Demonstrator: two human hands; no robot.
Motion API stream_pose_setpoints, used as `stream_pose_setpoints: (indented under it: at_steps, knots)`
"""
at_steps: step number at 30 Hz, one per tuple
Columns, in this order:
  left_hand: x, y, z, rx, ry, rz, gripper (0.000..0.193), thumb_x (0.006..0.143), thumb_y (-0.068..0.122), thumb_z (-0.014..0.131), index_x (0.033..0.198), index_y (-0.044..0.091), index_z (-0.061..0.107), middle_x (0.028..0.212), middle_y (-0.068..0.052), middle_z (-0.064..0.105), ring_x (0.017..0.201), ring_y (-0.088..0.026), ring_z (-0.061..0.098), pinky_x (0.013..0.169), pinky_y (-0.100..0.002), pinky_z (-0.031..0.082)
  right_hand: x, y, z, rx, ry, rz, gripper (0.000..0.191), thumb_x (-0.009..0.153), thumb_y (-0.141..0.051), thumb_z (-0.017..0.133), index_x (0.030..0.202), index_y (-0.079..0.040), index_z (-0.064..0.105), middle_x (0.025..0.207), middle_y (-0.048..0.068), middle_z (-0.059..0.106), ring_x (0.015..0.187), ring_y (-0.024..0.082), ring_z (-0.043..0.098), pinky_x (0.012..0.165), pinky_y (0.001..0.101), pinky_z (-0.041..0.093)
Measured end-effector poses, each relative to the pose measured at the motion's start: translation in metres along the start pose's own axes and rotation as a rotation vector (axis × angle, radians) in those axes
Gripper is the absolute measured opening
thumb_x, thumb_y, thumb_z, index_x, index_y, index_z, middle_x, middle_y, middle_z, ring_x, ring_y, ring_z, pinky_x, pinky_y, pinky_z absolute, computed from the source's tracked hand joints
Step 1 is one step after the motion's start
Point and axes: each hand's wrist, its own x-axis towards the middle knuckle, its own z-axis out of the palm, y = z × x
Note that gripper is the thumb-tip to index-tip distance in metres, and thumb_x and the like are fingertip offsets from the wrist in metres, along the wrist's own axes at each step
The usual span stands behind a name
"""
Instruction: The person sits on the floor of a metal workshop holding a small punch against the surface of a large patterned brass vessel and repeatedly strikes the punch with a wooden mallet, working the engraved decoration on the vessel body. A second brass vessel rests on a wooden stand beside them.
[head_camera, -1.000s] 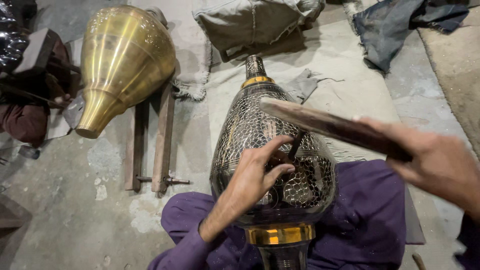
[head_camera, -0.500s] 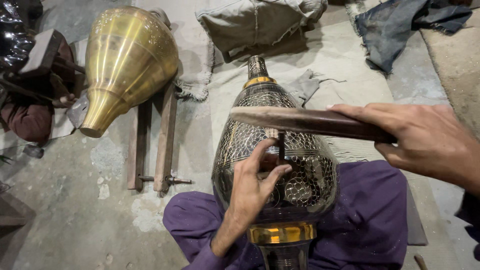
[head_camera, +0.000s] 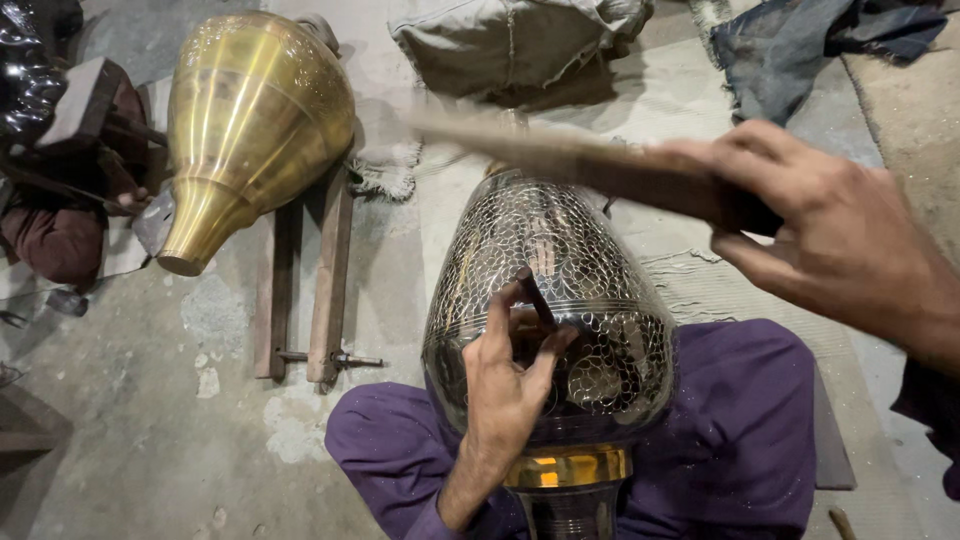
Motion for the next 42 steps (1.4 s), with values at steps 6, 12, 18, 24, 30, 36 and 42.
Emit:
stream_pose_setpoints:
  at_steps: [6,12,18,24,30,36,42]
  knots:
    - [-0.001,-0.001,-0.002,-0.038,-0.014,0.009,0.038,0.093,0.002,0.072,0.128,-0.001,0.059,0.096,-0.011,0.082,0.078,-0.02,0.083,0.062,-0.03,0.069,0.017,-0.015,-0.011,-0.404,-0.349,0.034,0.05,0.1,-0.032,0.058,0.147,-0.047,0.05,0.102,-0.013,0.076,0.059,0.009,0.061,0.044,0.0263,0.047]
    - [0.005,-0.002,-0.001,-0.053,-0.046,-0.089,0.043,0.094,0.004,0.073,0.133,0.002,0.056,0.098,-0.012,0.081,0.08,-0.02,0.083,0.062,-0.031,0.068,0.019,-0.02,-0.002,-0.432,-0.353,0.042,0.06,0.095,-0.028,0.061,0.151,-0.046,0.052,0.105,-0.015,0.075,0.06,0.003,0.064,0.047,0.0191,0.046]
    - [0.007,-0.007,-0.007,-0.056,-0.12,-0.025,0.04,0.095,0.003,0.07,0.133,0.003,0.057,0.103,-0.014,0.082,0.088,-0.02,0.083,0.073,-0.032,0.072,0.009,-0.015,0.002,-0.432,-0.481,0.142,0.064,0.099,-0.033,0.058,0.159,-0.043,0.04,0.113,-0.013,0.072,0.059,0.004,0.063,0.043,0.0185,0.045]
    - [0.02,-0.01,-0.004,0.048,-0.273,-0.029,0.049,0.095,0.007,0.07,0.142,0.007,0.056,0.098,-0.012,0.081,0.084,-0.021,0.083,0.072,-0.035,0.07,-0.023,0.009,0.018,0.08,-0.135,0.201,0.074,0.088,-0.028,0.069,0.158,-0.031,0.047,0.105,-0.002,0.07,0.057,0.007,0.063,0.052,0.0188,0.05]
    - [0.036,-0.003,-0.006,0.132,-0.439,0.08,0.048,0.093,0.015,0.073,0.139,0.011,0.06,0.102,-0.01,0.081,0.089,-0.018,0.082,0.077,-0.034,0.068,-0.071,0.035,0.043,0.032,-0.256,0.415,0.069,0.089,-0.016,0.07,0.154,-0.03,0.05,0.112,0.001,0.075,0.064,0.016,0.068,0.055,0.0291,0.062]
    - [0.044,0.017,-0.013,0.226,-0.544,0.043,0.054,0.087,0.022,0.077,0.138,0.014,0.061,0.105,-0.01,0.08,0.088,-0.02,0.081,0.082,-0.039,0.066,-0.112,0.034,0.066,0.085,-0.1,0.365,0.07,0.081,-0.013,0.074,0.149,-0.019,0.057,0.119,0.007,0.076,0.081,0.019,0.072,0.073,0.0323,0.064]
    - [0.049,0.021,-0.015,0.135,-0.605,0.06,0.055,0.089,0.021,0.073,0.142,0.017,0.06,0.112,-0.01,0.079,0.098,-0.02,0.08,0.087,-0.038,0.066,-0.135,0.02,0.076,0.583,0.109,0.588,0.054,0.081,-0.003,0.076,0.133,-0.001,0.061,0.096,0.011,0.073,0.09,0.021,0.073,0.083,0.0363,0.06]
